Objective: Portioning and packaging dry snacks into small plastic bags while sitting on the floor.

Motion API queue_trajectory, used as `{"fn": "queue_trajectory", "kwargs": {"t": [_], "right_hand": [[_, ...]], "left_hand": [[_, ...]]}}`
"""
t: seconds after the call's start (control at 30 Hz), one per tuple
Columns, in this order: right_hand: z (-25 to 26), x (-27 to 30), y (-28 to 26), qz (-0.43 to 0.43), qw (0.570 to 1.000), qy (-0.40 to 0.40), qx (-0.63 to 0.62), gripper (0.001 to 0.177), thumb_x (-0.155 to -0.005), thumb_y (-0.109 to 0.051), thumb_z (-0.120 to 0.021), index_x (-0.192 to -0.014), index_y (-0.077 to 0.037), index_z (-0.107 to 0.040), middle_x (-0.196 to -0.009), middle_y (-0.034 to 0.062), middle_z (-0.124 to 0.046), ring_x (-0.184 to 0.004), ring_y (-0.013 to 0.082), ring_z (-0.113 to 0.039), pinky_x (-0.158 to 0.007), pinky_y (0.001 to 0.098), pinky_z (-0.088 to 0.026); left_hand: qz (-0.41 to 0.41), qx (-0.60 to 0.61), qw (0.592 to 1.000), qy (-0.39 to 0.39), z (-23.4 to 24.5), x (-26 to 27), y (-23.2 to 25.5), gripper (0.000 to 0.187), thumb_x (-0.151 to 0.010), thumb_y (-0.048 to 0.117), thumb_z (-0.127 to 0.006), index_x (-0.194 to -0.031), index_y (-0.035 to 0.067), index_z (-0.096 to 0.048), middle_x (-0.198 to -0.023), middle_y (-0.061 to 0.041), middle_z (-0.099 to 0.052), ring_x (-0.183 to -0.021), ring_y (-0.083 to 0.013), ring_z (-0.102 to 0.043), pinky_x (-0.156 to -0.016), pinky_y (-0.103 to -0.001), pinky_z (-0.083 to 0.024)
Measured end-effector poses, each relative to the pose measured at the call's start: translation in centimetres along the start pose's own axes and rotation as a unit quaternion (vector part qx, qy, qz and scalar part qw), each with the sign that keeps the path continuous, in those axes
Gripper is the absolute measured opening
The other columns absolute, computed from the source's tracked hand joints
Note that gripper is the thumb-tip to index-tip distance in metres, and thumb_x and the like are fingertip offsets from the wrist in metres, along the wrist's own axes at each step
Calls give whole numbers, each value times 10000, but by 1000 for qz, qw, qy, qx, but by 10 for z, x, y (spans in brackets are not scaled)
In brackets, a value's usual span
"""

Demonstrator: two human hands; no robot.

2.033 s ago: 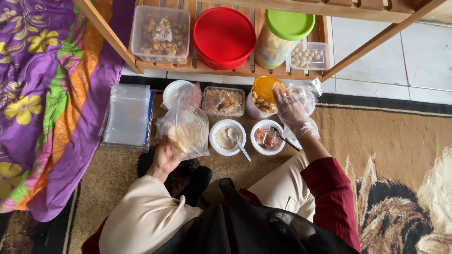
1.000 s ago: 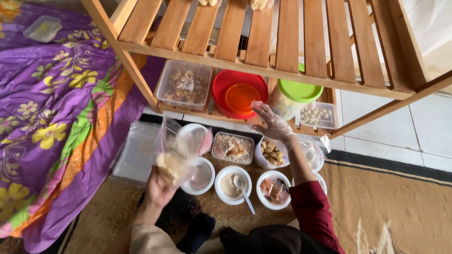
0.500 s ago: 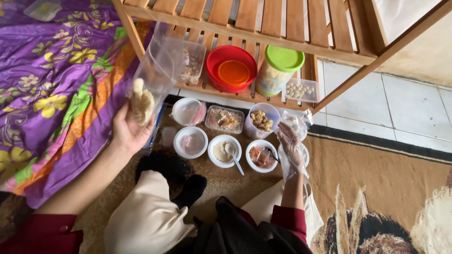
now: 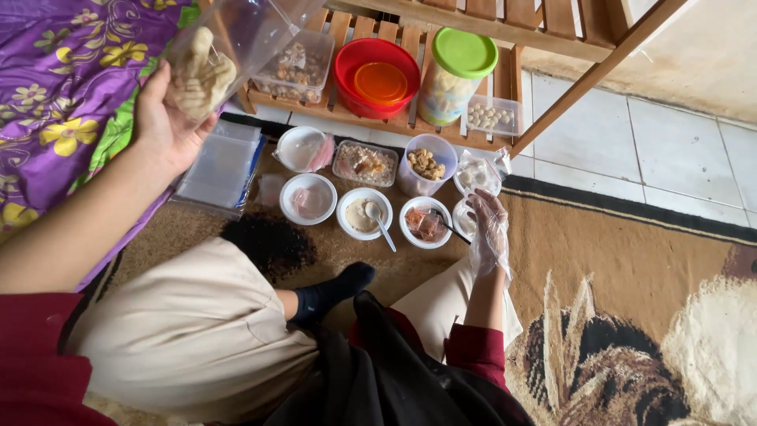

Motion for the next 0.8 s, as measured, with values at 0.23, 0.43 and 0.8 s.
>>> {"fn": "queue_trajectory", "kwargs": {"t": [0.23,0.43,0.8], "right_hand": [[10,2,11,-35,999,6,21,516,-880,-467,-702,-1242,-102,-667,-1199,177,-682,-1139,282,-658,-988,416,-523],[11,15,10,-27,998,45,27,432,-964,-342,-676,-1279,-46,-663,-1161,225,-681,-1068,301,-674,-920,408,-557],[-26,30,-61,-14,997,12,74,379,-980,-363,-691,-1272,-121,-680,-1122,179,-677,-1025,283,-642,-921,390,-516]], "left_hand": [[26,66,997,-18,-3,40,-18,393,-865,455,-673,-1071,120,-681,-924,-44,-742,-701,-177,-725,-484,-219,-632],[148,153,976,-54,15,20,-108,388,-835,477,-759,-975,127,-664,-959,-98,-748,-805,-295,-743,-495,-297,-664],[272,157,944,-103,78,11,-219,435,-926,572,-647,-1026,149,-642,-966,-93,-716,-820,-278,-730,-499,-255,-651]]}}
Point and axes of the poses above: each hand's wrist, its own x-axis away from the middle knuckle, its own z-axis out of the back of the hand, y = z × x, the point moved 8 cm from there along -x, towards the middle knuckle
